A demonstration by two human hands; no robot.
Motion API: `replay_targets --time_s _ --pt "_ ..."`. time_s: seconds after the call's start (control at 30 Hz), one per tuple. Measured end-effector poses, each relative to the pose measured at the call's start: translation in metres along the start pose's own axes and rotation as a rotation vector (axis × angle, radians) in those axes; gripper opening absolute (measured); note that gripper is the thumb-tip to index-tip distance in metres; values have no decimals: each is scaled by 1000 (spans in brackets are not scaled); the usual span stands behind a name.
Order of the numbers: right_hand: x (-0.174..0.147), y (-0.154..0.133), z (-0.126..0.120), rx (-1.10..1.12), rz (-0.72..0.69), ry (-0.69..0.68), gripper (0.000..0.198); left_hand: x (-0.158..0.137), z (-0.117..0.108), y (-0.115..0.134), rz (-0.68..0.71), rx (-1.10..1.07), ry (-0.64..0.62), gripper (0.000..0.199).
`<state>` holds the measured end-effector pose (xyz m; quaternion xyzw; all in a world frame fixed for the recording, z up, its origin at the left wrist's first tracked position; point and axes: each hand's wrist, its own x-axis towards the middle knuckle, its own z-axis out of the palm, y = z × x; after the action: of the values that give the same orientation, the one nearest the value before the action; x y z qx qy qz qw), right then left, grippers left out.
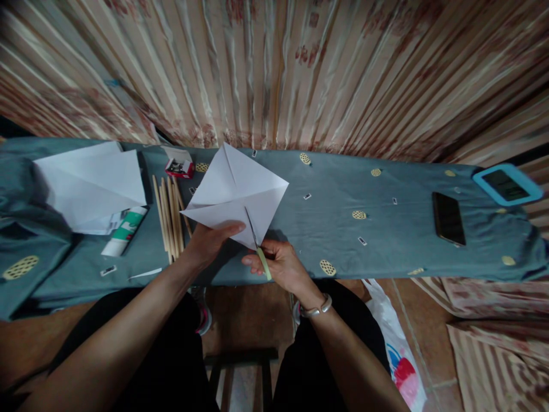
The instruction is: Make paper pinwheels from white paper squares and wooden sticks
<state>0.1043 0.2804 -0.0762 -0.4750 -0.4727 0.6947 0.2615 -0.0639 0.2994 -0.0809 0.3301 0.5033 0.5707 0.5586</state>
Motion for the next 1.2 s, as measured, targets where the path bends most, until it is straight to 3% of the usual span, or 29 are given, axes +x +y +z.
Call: replay_targets --time_s 0.47,0.83,1.03,1.2 --pt "1 2 0 3 -7 0 41 -1 0 -2 10 25 -8 30" --pt "1 1 2 -2 -2 21 43 -2 0 -2 4 15 11 46" --pt "-6 -6 -1 -72 37 -109 50 1 -4 1 9 -55 32 47" --pt "-20 -15 -27 -214 108 -259 51 10 -15 6 12 -152 98 49"
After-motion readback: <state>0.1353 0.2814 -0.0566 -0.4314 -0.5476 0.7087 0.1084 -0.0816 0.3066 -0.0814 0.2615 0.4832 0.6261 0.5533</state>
